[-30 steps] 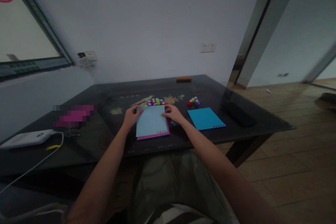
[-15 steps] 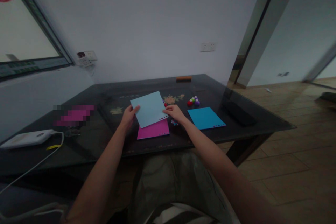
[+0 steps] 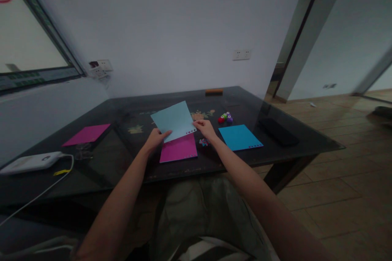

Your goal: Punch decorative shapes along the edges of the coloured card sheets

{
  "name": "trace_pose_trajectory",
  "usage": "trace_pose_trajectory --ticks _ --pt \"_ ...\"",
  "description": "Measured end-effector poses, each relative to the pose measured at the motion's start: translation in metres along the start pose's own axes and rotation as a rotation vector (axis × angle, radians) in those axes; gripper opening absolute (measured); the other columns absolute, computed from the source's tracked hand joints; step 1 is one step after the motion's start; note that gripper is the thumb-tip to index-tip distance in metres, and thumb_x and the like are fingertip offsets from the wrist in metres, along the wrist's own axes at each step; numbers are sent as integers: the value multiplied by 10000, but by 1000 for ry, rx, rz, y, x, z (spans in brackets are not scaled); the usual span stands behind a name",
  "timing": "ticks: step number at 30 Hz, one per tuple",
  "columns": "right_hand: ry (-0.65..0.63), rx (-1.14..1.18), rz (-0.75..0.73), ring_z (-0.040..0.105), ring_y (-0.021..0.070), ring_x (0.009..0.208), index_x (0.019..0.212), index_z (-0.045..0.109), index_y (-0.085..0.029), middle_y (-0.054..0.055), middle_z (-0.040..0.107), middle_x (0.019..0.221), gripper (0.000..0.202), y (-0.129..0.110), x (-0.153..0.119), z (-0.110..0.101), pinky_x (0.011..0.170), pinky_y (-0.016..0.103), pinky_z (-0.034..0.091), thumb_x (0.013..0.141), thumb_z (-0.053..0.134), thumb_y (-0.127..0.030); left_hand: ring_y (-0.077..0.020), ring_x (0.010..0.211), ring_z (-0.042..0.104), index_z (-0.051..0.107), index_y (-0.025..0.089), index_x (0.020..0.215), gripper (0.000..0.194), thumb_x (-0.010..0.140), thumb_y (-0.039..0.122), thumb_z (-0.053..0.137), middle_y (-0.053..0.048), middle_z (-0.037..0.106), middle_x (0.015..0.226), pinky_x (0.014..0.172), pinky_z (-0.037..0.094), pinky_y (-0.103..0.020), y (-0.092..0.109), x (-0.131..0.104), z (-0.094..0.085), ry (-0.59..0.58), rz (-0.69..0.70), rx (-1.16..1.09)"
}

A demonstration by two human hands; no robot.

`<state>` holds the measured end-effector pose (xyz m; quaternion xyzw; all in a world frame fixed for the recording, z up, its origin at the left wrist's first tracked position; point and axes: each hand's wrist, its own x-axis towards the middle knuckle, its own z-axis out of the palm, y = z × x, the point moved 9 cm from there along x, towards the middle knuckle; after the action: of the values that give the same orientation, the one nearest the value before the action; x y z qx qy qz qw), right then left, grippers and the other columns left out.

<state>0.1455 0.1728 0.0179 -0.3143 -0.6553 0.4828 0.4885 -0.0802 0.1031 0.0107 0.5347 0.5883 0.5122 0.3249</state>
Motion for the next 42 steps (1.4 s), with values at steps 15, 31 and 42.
trace_pose_trajectory --ticks 15,31,42 --pt "-18 -22 83 578 116 532 708 638 -137 39 647 583 274 11 -2 3 543 220 430 775 556 -390 -114 578 601 589 129 834 242 660 282 656 -65 668 831 484 451 -194 -20 9 -52 478 -4 -430" --pt "-52 -462 19 613 146 592 772 660 -143 30 659 632 95 5 41 35 582 254 471 731 577 -166 -134 530 618 618 106 871 225 716 268 634 -71 680 787 435 422 -205 -25 8 -47 440 -8 -419" --pt "-156 -1094 43 572 213 1049 1185 527 -210 106 619 1121 343 7 54 93 838 315 430 865 409 -173 -132 487 599 626 92 802 208 681 259 652 -48 662 673 409 398 -192 -30 11 -51 486 4 -434"
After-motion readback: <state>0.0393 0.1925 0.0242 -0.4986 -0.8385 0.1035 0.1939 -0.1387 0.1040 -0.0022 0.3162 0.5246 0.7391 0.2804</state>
